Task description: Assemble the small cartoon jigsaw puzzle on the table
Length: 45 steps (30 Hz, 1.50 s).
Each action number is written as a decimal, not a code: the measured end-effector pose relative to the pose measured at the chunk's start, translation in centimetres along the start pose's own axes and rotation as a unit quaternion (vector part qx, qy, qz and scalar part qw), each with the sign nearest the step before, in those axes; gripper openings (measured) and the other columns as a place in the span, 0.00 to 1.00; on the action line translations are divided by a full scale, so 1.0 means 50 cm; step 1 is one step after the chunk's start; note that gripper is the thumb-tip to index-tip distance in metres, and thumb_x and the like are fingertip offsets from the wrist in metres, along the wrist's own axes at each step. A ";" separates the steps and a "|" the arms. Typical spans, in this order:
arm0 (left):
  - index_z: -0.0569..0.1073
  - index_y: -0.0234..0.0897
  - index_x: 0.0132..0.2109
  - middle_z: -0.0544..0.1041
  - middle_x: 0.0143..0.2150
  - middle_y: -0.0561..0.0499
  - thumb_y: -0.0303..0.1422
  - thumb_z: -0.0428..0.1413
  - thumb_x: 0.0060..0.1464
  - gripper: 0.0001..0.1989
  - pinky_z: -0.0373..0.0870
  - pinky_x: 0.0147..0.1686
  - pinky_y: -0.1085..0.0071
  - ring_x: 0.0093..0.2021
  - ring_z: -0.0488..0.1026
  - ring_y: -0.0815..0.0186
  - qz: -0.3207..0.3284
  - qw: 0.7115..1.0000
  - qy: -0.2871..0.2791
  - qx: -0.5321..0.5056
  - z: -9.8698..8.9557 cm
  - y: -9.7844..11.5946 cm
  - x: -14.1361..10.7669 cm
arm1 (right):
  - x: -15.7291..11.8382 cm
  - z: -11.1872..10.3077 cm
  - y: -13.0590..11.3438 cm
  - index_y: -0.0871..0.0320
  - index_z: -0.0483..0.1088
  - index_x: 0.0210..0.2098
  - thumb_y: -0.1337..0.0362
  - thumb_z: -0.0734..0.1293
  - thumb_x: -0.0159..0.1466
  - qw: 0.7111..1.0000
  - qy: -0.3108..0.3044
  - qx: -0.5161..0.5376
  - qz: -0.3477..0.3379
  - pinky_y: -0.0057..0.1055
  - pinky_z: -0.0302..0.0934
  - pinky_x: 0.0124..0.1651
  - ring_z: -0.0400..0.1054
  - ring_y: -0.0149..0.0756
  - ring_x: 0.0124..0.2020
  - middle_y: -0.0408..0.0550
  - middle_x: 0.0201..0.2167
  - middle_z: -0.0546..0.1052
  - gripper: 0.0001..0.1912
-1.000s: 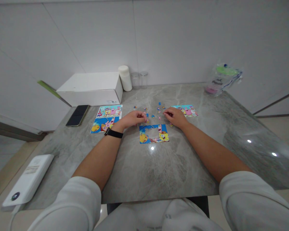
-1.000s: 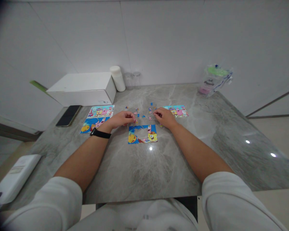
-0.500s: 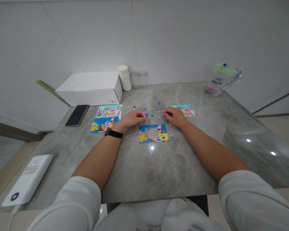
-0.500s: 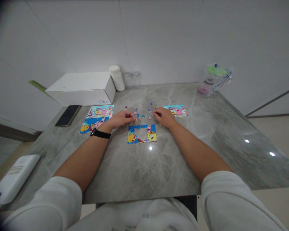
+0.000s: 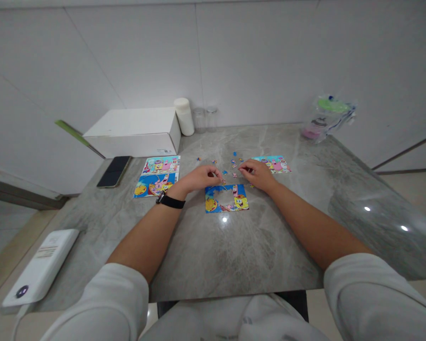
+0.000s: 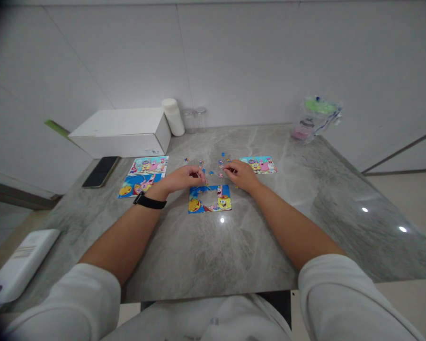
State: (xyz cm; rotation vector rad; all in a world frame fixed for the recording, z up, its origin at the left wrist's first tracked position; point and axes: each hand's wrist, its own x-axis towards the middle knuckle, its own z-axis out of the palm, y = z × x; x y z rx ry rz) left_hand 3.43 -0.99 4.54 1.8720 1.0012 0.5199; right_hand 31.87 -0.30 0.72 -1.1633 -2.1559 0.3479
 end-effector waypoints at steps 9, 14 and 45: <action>0.81 0.35 0.36 0.80 0.34 0.51 0.39 0.62 0.54 0.11 0.70 0.36 0.73 0.33 0.74 0.69 0.018 1.000 -0.011 -0.021 0.017 0.012 -0.001 | -0.002 0.005 -0.103 0.57 0.79 0.37 0.57 0.67 0.68 0.987 -0.104 0.119 -0.039 0.30 0.60 0.35 0.69 0.34 0.31 0.46 0.31 0.78 0.11; 0.81 0.36 0.36 0.79 0.33 0.52 0.40 0.61 0.56 0.12 0.69 0.36 0.73 0.33 0.73 0.69 0.027 0.999 -0.019 0.000 0.018 0.008 -0.003 | -0.005 0.016 -0.112 0.57 0.76 0.34 0.60 0.67 0.67 0.986 -0.110 0.117 -0.031 0.29 0.57 0.35 0.67 0.32 0.29 0.44 0.29 0.77 0.09; 0.79 0.36 0.44 0.79 0.37 0.51 0.42 0.61 0.58 0.14 0.69 0.37 0.71 0.34 0.71 0.68 0.009 1.000 -0.007 0.003 0.014 -0.003 -0.004 | -0.016 0.008 -0.137 0.55 0.83 0.36 0.59 0.68 0.67 0.953 -0.302 0.002 0.004 0.29 0.49 0.31 0.64 0.31 0.25 0.42 0.25 0.78 0.11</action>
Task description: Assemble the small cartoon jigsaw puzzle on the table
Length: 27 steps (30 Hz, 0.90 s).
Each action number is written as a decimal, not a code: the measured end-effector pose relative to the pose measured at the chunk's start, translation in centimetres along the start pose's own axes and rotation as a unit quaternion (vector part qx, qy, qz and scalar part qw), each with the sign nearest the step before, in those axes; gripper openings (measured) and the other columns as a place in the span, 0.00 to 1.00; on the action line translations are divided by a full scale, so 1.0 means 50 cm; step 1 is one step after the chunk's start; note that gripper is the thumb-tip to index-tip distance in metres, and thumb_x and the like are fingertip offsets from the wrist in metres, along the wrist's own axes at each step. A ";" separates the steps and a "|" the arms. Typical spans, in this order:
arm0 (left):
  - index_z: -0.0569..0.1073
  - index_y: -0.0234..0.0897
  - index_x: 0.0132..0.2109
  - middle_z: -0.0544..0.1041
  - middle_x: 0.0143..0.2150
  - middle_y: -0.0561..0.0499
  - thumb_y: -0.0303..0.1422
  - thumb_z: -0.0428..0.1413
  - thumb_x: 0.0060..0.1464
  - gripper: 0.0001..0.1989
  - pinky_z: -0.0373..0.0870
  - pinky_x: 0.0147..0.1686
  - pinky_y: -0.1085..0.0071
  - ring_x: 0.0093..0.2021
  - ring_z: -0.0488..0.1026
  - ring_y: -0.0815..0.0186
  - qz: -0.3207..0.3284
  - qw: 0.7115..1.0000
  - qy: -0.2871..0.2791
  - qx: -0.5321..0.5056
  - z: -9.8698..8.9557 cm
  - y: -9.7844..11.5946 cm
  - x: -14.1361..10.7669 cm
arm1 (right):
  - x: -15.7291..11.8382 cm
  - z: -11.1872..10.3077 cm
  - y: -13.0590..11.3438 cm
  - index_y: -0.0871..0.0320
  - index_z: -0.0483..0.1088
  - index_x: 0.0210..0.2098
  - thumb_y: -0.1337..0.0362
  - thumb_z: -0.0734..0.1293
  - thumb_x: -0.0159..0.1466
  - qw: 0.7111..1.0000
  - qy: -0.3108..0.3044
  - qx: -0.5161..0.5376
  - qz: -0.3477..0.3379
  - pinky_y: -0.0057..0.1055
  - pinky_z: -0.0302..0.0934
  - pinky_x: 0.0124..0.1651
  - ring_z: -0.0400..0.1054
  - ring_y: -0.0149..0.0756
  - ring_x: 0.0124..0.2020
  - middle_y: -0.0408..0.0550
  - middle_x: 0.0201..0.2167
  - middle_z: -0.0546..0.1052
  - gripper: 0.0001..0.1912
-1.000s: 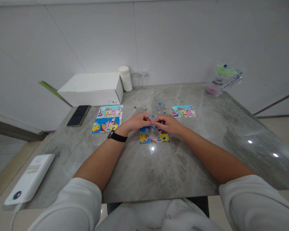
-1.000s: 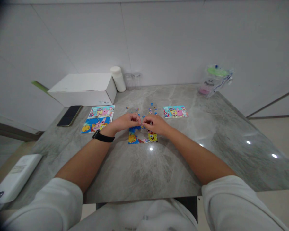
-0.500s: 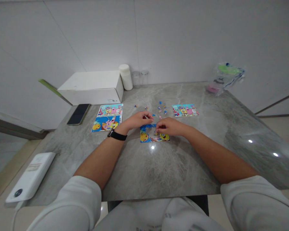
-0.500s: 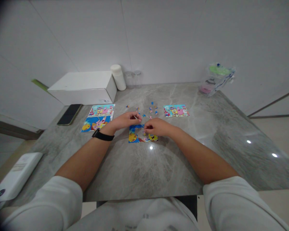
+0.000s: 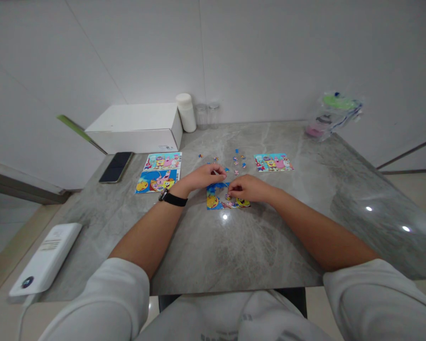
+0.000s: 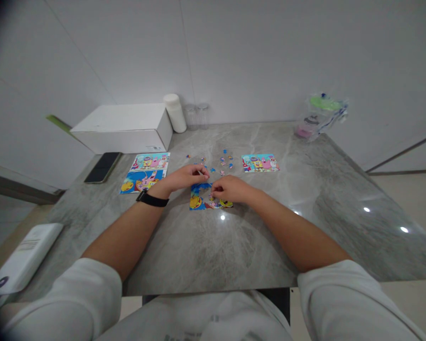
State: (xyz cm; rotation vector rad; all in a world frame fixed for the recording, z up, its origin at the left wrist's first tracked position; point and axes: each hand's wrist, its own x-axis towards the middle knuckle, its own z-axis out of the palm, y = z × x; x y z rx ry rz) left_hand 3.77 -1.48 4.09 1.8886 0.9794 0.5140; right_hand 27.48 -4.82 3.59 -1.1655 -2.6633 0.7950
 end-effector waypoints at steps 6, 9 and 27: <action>0.79 0.37 0.44 0.78 0.36 0.52 0.43 0.61 0.58 0.15 0.68 0.35 0.72 0.34 0.71 0.68 -0.013 1.000 0.008 0.004 -0.003 -0.011 0.003 | 0.001 0.007 0.001 0.55 0.83 0.37 0.60 0.69 0.67 0.999 0.012 -0.035 0.019 0.30 0.52 0.32 0.69 0.33 0.27 0.45 0.28 0.82 0.10; 0.79 0.37 0.44 0.77 0.35 0.52 0.43 0.60 0.58 0.15 0.68 0.34 0.72 0.33 0.70 0.68 -0.013 1.000 0.023 0.003 -0.004 -0.016 0.006 | 0.001 0.007 0.002 0.55 0.83 0.38 0.60 0.69 0.67 0.999 0.013 -0.044 0.023 0.30 0.52 0.32 0.70 0.34 0.28 0.46 0.29 0.82 0.09; 0.77 0.39 0.44 0.78 0.40 0.51 0.34 0.56 0.60 0.08 0.66 0.37 0.70 0.33 0.69 0.67 -0.027 0.922 0.368 0.120 -0.062 -0.080 -0.001 | 0.001 0.020 -0.014 0.54 0.81 0.43 0.59 0.73 0.65 0.996 0.009 -0.091 0.010 0.31 0.56 0.38 0.72 0.39 0.37 0.48 0.37 0.83 0.09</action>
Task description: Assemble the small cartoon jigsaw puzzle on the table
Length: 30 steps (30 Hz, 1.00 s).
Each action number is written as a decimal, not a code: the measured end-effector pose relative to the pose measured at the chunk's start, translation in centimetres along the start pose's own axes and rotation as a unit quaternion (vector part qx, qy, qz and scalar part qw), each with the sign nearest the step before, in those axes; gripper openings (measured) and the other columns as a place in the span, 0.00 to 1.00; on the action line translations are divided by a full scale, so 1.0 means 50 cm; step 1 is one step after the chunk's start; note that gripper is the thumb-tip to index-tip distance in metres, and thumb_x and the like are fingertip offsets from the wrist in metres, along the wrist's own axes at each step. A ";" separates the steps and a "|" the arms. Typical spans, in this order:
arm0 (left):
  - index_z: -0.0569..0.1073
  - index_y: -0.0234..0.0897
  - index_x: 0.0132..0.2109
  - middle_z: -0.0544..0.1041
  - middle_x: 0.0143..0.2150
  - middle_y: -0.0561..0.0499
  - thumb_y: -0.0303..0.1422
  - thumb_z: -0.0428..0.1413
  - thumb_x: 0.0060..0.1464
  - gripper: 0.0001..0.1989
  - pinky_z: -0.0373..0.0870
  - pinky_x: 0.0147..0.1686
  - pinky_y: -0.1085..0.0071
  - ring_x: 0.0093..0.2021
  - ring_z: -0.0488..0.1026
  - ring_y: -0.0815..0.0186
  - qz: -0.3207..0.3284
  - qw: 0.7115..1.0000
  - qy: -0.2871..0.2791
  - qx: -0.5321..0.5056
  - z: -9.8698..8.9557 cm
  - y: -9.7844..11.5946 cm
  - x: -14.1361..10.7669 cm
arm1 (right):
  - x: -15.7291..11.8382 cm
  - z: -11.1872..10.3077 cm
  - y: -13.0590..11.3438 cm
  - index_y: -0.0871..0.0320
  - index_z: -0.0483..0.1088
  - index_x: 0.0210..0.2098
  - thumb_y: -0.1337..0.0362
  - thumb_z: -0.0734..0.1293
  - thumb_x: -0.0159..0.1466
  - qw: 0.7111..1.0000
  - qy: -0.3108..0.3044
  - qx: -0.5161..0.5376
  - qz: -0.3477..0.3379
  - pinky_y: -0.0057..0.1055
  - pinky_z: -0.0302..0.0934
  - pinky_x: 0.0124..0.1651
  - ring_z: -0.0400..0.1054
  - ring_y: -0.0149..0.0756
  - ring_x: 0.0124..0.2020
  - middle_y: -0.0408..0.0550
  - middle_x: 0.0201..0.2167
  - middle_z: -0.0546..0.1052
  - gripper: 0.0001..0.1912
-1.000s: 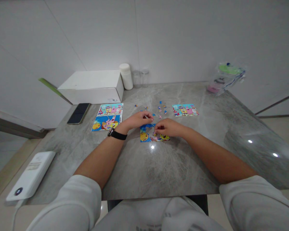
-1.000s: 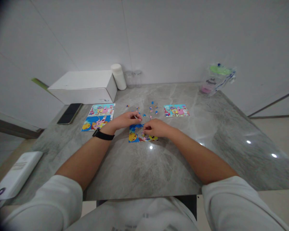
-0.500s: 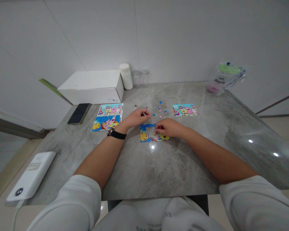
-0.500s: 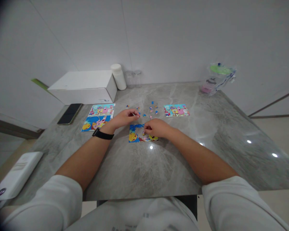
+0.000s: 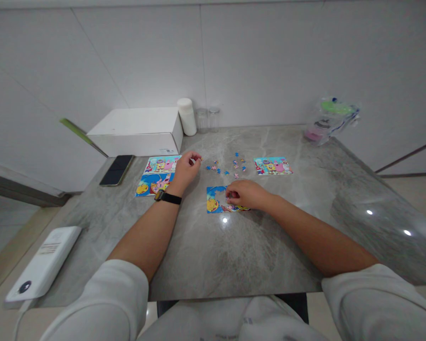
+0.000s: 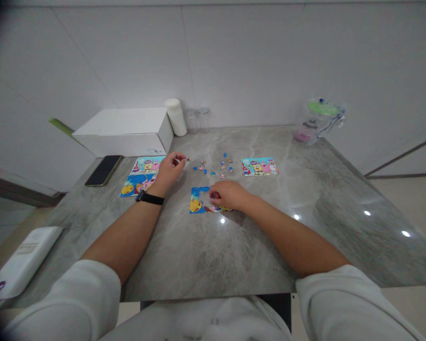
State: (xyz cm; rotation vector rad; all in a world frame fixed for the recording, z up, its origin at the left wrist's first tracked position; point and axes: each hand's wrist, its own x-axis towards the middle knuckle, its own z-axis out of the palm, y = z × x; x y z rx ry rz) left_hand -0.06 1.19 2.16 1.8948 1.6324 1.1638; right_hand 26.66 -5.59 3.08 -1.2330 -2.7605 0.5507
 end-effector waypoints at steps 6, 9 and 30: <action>0.78 0.39 0.46 0.78 0.43 0.49 0.32 0.57 0.60 0.08 0.67 0.38 0.69 0.36 0.69 0.65 0.031 0.999 -0.004 0.035 0.005 -0.024 0.003 | -0.002 -0.002 0.009 0.54 0.81 0.45 0.60 0.73 0.65 1.000 -0.007 0.004 -0.011 0.31 0.56 0.38 0.72 0.38 0.36 0.48 0.36 0.82 0.10; 0.78 0.38 0.46 0.78 0.44 0.49 0.31 0.56 0.60 0.09 0.67 0.40 0.69 0.36 0.69 0.65 0.048 0.998 -0.004 0.042 0.006 -0.032 0.004 | -0.003 -0.004 0.011 0.55 0.81 0.45 0.60 0.73 0.65 1.000 -0.007 0.000 -0.014 0.31 0.56 0.38 0.71 0.38 0.36 0.48 0.36 0.82 0.10; 0.79 0.40 0.50 0.77 0.50 0.44 0.34 0.58 0.63 0.11 0.74 0.54 0.59 0.52 0.76 0.55 0.135 0.971 -0.100 0.168 0.053 -0.027 -0.013 | 0.013 -0.007 0.178 0.57 0.78 0.50 0.65 0.64 0.71 0.936 0.339 -0.028 0.091 0.36 0.66 0.50 0.74 0.42 0.43 0.53 0.43 0.81 0.13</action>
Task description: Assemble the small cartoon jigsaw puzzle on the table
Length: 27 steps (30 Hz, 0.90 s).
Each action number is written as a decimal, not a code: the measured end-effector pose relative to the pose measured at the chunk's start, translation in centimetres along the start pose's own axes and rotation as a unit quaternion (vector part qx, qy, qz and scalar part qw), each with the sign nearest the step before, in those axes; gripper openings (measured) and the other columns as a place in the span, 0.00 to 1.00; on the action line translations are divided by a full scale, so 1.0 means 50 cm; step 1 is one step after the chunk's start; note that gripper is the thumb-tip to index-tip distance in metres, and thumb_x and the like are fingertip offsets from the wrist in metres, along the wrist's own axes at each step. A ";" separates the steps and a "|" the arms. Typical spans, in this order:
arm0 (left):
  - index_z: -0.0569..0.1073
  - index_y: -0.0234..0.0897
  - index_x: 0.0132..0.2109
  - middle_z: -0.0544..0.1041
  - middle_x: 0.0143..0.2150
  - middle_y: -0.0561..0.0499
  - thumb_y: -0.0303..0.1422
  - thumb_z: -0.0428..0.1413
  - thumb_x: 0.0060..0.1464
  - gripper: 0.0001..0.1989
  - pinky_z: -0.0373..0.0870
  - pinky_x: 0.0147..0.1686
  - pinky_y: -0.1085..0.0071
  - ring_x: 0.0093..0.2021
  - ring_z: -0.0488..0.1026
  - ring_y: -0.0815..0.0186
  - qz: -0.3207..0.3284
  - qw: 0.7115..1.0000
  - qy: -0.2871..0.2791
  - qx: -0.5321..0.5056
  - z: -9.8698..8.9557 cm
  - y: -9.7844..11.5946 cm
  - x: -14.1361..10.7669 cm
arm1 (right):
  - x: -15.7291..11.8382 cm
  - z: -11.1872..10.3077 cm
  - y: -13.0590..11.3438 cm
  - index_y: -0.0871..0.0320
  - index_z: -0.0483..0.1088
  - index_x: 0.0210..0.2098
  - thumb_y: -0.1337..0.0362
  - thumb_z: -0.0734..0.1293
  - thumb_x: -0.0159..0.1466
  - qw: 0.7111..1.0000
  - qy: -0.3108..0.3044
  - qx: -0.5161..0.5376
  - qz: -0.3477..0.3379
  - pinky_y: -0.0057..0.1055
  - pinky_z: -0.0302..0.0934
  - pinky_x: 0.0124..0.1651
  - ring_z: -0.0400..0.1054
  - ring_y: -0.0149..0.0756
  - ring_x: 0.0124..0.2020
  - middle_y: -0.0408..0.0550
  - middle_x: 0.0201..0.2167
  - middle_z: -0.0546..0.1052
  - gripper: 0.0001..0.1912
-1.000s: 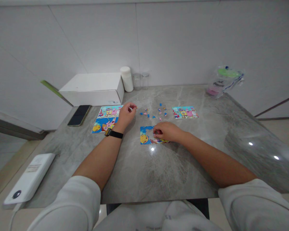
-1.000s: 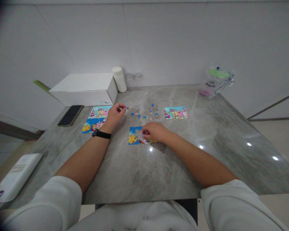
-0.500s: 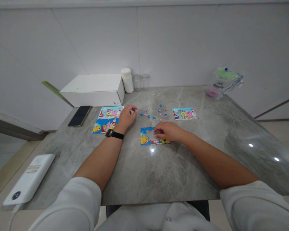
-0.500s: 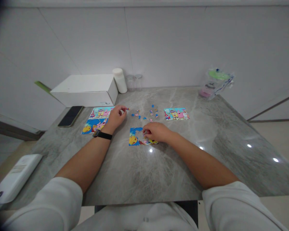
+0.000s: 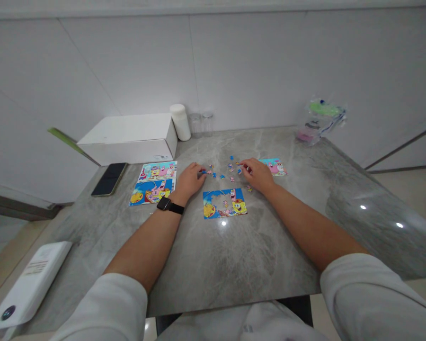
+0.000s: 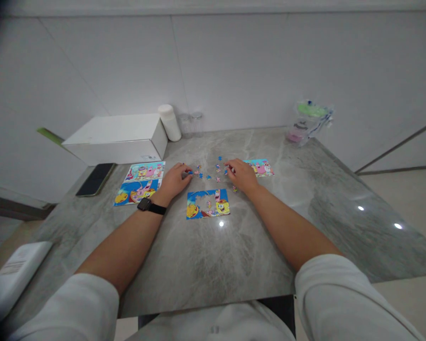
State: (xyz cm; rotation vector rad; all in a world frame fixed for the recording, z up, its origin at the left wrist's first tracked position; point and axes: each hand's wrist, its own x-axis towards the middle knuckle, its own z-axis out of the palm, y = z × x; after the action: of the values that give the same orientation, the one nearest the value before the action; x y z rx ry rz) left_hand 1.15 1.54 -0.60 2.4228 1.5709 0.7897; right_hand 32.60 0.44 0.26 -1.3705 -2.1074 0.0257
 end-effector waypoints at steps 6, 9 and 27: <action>0.82 0.39 0.49 0.79 0.51 0.42 0.34 0.56 0.65 0.12 0.74 0.58 0.58 0.56 0.75 0.53 0.000 0.999 -0.009 0.033 0.005 0.001 0.000 | -0.003 0.014 -0.032 0.56 0.80 0.51 0.64 0.65 0.72 0.990 -0.113 -0.036 -0.076 0.37 0.65 0.55 0.74 0.44 0.50 0.55 0.50 0.81 0.13; 0.83 0.38 0.47 0.80 0.49 0.42 0.33 0.55 0.64 0.12 0.74 0.56 0.57 0.53 0.76 0.53 -0.006 0.999 -0.011 0.049 0.000 0.002 0.001 | -0.003 0.018 -0.040 0.54 0.81 0.50 0.64 0.65 0.73 0.984 -0.155 -0.045 -0.081 0.37 0.65 0.55 0.75 0.43 0.51 0.53 0.50 0.82 0.12; 0.79 0.39 0.48 0.79 0.50 0.43 0.31 0.54 0.64 0.10 0.74 0.56 0.57 0.52 0.76 0.54 -0.012 0.999 0.031 0.025 -0.006 0.007 0.001 | -0.007 0.021 -0.033 0.54 0.80 0.52 0.59 0.65 0.73 0.983 -0.161 -0.036 -0.076 0.37 0.66 0.55 0.74 0.43 0.51 0.54 0.52 0.80 0.14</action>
State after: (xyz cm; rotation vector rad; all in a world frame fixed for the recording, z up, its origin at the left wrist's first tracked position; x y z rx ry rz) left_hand 1.28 1.39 -0.18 2.4329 1.6579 0.8383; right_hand 30.81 -0.29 -0.21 -1.3125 -2.5000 0.1161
